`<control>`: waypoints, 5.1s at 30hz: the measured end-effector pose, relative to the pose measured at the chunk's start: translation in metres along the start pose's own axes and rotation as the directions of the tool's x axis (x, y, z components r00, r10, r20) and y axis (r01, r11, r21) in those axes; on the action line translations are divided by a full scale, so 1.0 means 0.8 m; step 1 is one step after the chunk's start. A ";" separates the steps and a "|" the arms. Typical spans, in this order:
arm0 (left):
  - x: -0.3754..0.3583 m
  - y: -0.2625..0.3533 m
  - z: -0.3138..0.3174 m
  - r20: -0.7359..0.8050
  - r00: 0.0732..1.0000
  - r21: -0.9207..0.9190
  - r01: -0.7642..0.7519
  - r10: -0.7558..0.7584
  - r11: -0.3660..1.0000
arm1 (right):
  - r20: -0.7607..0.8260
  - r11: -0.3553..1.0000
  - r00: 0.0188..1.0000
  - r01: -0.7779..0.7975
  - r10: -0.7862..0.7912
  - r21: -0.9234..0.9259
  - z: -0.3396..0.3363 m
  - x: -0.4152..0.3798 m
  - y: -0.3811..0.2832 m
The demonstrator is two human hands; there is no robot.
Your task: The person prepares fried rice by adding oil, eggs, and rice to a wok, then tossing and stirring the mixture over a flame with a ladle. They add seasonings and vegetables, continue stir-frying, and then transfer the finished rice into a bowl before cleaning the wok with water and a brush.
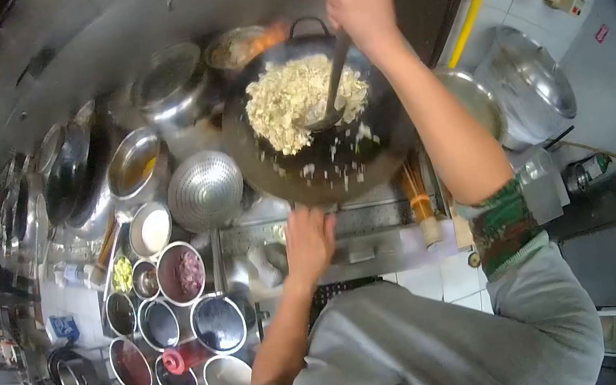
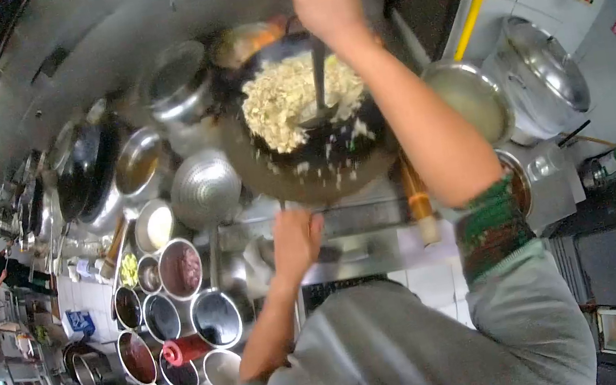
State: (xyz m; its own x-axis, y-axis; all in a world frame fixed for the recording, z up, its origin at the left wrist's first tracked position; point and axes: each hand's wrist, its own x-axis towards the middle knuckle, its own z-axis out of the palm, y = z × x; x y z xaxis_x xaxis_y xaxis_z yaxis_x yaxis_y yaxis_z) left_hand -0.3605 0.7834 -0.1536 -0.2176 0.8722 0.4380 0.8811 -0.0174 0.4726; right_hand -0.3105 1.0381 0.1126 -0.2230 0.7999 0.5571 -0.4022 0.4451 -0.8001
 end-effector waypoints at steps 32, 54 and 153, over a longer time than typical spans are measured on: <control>0.100 -0.025 -0.006 -0.037 0.999 -0.092 0.031 -0.035 0.995 | 0.179 0.886 0.972 -0.213 0.151 0.411 -0.020 0.076 0.072; 0.020 0.048 -0.092 -0.117 0.990 -0.145 -0.094 0.078 0.985 | -0.088 0.960 0.968 -0.217 0.235 0.177 -0.057 0.011 -0.036; 0.095 -0.019 -0.004 -0.095 0.995 -0.110 0.011 -0.021 0.994 | 0.205 0.940 0.965 -0.215 0.163 0.264 -0.030 0.059 0.037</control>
State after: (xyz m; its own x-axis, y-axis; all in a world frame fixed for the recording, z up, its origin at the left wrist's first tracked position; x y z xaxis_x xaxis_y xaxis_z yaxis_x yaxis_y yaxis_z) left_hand -0.3916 0.8487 -0.1249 -0.2753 0.8221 0.4983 0.8271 -0.0616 0.5587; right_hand -0.3114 1.0990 0.1097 -0.4632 0.7619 0.4528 -0.5644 0.1403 -0.8135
